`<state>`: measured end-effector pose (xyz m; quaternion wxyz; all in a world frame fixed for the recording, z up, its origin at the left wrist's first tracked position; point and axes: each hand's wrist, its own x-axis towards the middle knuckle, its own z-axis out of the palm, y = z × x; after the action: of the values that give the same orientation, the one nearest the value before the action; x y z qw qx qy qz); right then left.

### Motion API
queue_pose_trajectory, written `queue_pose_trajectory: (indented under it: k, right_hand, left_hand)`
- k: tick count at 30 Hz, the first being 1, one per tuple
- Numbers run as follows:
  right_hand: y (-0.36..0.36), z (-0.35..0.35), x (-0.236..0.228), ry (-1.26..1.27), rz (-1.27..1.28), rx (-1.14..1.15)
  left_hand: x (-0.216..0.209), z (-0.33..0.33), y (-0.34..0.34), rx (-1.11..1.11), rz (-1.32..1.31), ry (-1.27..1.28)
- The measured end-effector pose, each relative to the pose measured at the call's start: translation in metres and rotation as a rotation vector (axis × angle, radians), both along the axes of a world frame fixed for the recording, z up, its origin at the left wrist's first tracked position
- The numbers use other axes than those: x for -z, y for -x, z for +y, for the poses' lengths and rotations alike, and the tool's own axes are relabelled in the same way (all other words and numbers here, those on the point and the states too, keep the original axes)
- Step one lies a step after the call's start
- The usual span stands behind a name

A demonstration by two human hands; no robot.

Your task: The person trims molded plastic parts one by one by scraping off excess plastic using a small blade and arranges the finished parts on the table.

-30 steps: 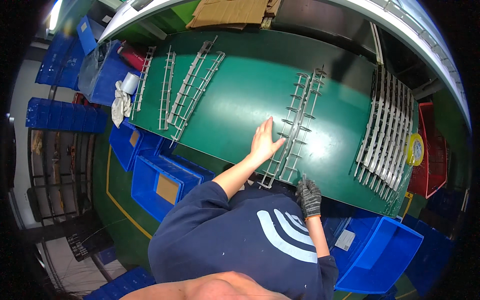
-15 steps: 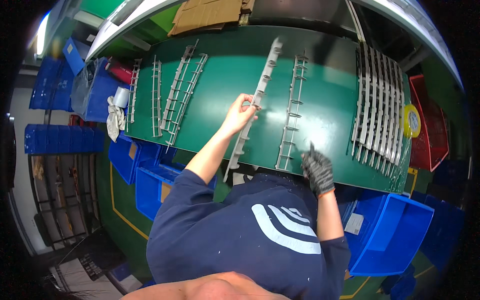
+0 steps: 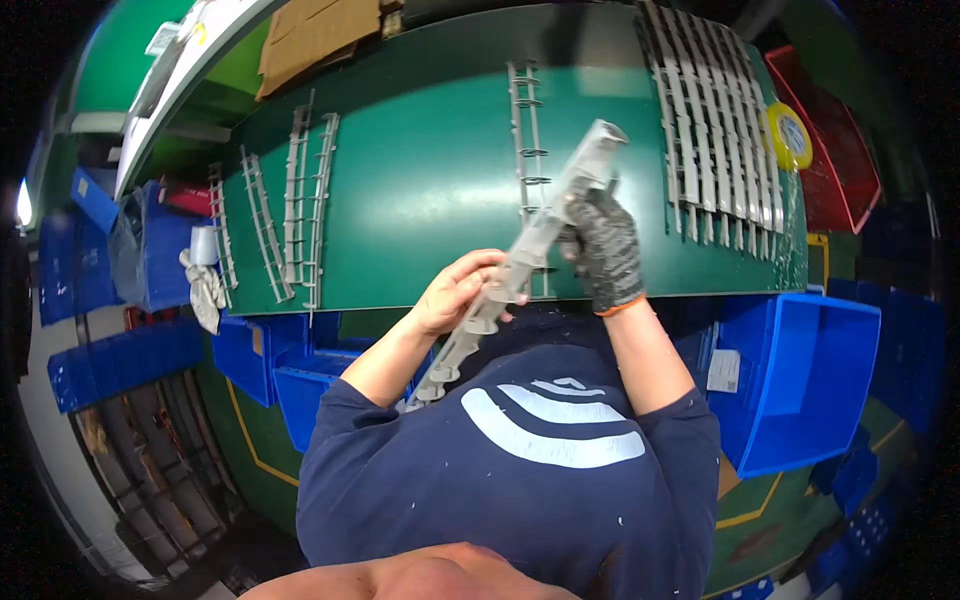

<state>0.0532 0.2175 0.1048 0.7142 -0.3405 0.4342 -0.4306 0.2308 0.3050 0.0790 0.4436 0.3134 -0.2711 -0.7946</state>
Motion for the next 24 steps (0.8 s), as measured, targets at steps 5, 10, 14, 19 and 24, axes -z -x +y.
queue_pose_trajectory:
  k: [5,10,14,19,24]
  right_hand:
    - [-0.006,0.004,0.001,0.063,0.112,0.033]
    - [0.028,0.008,0.005,0.065,0.199,0.0]
    - [0.029,0.011,-0.004,0.549,0.543,-0.219]
    - [0.027,0.008,-0.004,0.637,0.687,-0.164]
    - [0.033,0.008,0.007,0.691,0.686,-0.375]
  left_hand:
    - [-0.006,-0.003,0.005,-0.003,-0.169,-0.064]
    - [-0.012,-0.002,0.0,-0.07,-0.192,-0.072]
    - [-0.01,-0.002,0.0,-0.028,-0.199,-0.058]
    - [-0.012,-0.001,0.004,-0.005,-0.195,-0.064]
    - [-0.017,-0.001,0.006,-0.001,-0.257,-0.085]
